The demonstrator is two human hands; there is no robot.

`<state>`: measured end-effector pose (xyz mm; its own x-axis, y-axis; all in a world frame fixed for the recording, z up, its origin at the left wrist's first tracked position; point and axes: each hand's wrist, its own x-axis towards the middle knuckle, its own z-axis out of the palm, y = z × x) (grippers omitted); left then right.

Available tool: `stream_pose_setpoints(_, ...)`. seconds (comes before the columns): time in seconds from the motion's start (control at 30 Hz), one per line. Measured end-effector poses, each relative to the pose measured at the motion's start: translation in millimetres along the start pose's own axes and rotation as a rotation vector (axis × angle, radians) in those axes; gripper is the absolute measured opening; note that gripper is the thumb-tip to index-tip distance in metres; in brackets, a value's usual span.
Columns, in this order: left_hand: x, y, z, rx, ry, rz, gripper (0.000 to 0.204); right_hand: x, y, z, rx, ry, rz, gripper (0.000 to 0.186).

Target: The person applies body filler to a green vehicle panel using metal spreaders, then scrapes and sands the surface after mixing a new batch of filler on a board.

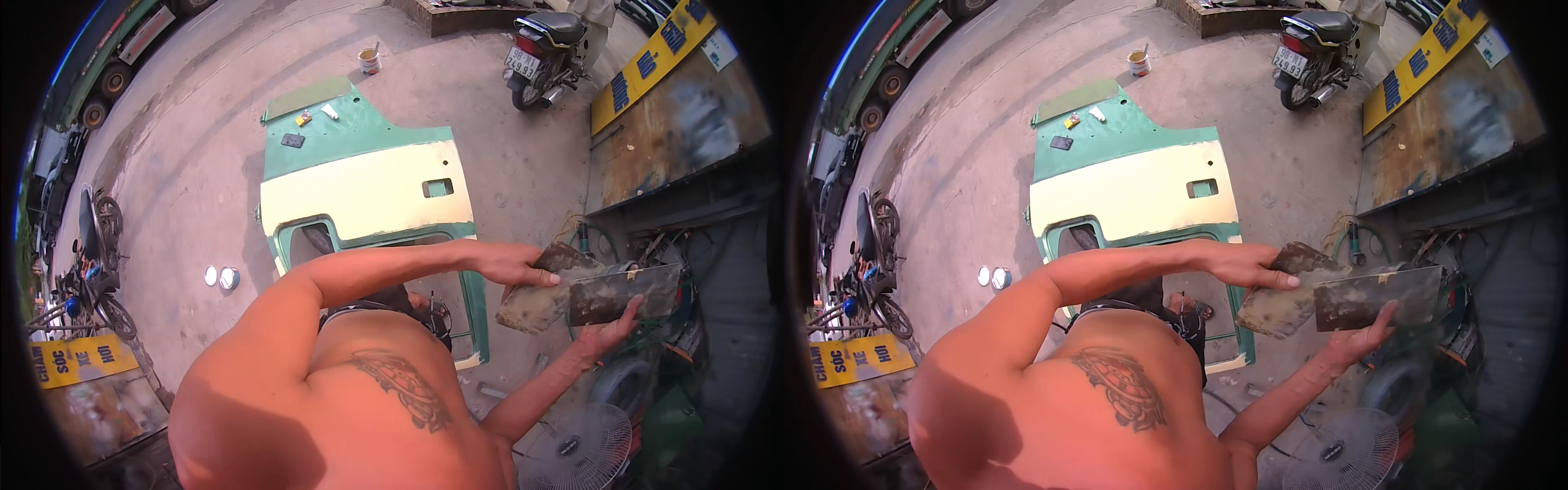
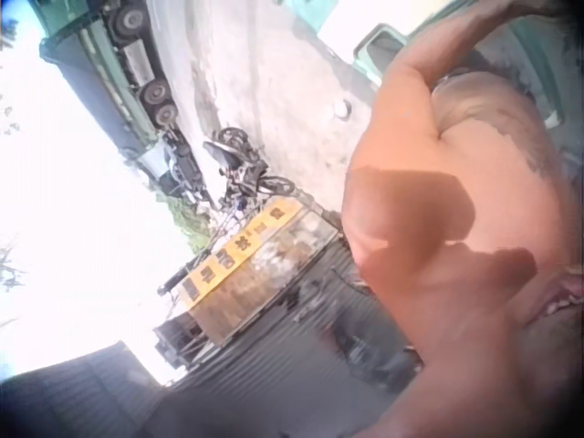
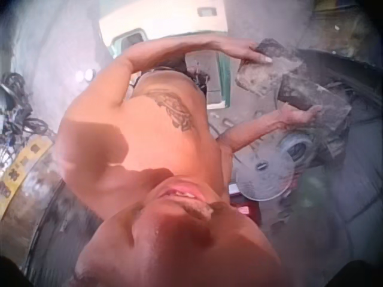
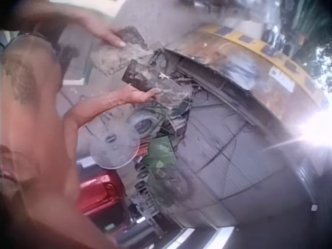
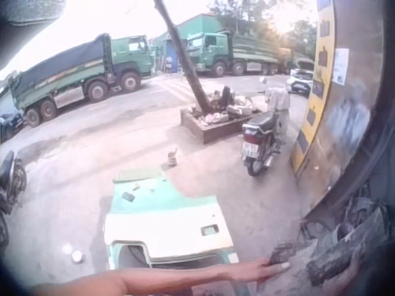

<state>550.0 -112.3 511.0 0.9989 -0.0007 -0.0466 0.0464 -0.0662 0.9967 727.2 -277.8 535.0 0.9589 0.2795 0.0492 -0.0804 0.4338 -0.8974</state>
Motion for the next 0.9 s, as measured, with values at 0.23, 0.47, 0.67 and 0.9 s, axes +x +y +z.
stream_pose_setpoints(0.23,80,30,49,-0.701,0.357,0.162,0.054,15,-76,-24,0.009,0.012,-0.356,0.062)
stream_pose_setpoints(0.47,143,17,56,-0.38,0.327,0.196,0.048,-2,0,-132,-0.06,-0.08,0.116,0.051)
stream_pose_setpoints(0.67,174,-18,74,-0.267,0.492,0.326,0.039,13,-29,-64,-0.935,0.338,-0.43,0.034)
stream_pose_setpoints(0.9,187,-23,78,0.322,0.555,0.668,0.01,35,20,-50,-1.192,0.144,-0.948,0.033)
